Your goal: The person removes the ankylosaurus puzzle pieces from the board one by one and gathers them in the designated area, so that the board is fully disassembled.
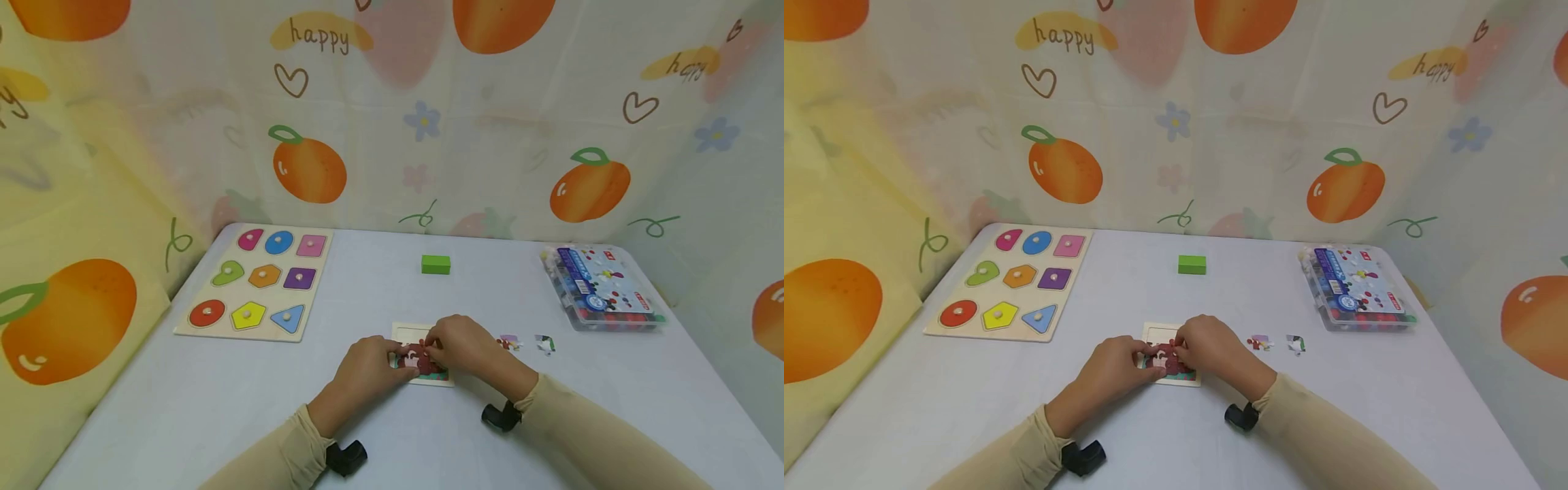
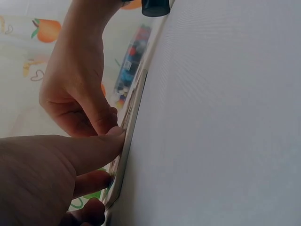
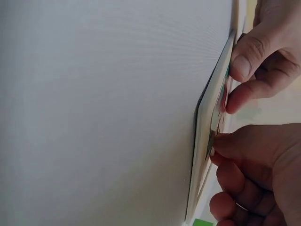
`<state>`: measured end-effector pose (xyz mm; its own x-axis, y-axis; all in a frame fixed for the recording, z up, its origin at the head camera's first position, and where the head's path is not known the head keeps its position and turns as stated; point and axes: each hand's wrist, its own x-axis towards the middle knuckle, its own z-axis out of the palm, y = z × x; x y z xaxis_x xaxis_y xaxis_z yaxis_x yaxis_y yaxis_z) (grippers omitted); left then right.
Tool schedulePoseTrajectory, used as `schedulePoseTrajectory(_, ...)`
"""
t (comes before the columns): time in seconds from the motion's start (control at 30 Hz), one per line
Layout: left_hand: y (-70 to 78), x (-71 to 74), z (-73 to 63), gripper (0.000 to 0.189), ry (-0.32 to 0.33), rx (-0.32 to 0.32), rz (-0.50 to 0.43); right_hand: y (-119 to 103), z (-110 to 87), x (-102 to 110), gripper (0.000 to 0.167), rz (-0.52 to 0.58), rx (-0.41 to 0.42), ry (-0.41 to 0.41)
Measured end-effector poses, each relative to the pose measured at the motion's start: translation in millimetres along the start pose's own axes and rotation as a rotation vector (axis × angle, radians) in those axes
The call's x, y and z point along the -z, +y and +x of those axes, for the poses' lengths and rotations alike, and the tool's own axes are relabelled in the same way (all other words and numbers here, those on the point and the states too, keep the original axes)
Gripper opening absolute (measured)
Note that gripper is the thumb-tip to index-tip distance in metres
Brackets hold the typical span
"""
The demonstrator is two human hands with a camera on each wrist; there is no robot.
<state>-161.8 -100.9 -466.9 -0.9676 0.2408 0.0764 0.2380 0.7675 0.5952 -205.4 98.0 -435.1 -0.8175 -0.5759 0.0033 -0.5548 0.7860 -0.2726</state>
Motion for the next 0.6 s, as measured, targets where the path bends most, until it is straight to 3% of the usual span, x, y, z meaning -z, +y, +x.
schedulePoseTrajectory(0.4, -0.6, 3.5, -0.5, 0.041, -0.039, 0.016, -0.013, -3, -4.9, 6, 0.008, -0.062, 0.057, 0.105)
schedulePoseTrajectory(0.5, -0.7, 2.5, -0.6, 0.042, -0.029, 0.023, -0.015, 10, -12.8, 15, 0.010, -0.044, 0.025, 0.096)
schedulePoseTrajectory(0.6, -1.2, 0.6, -1.0, 0.043, -0.023, 0.037, -0.019, 36, -29.8, 29, 0.010, -0.022, -0.001, 0.049)
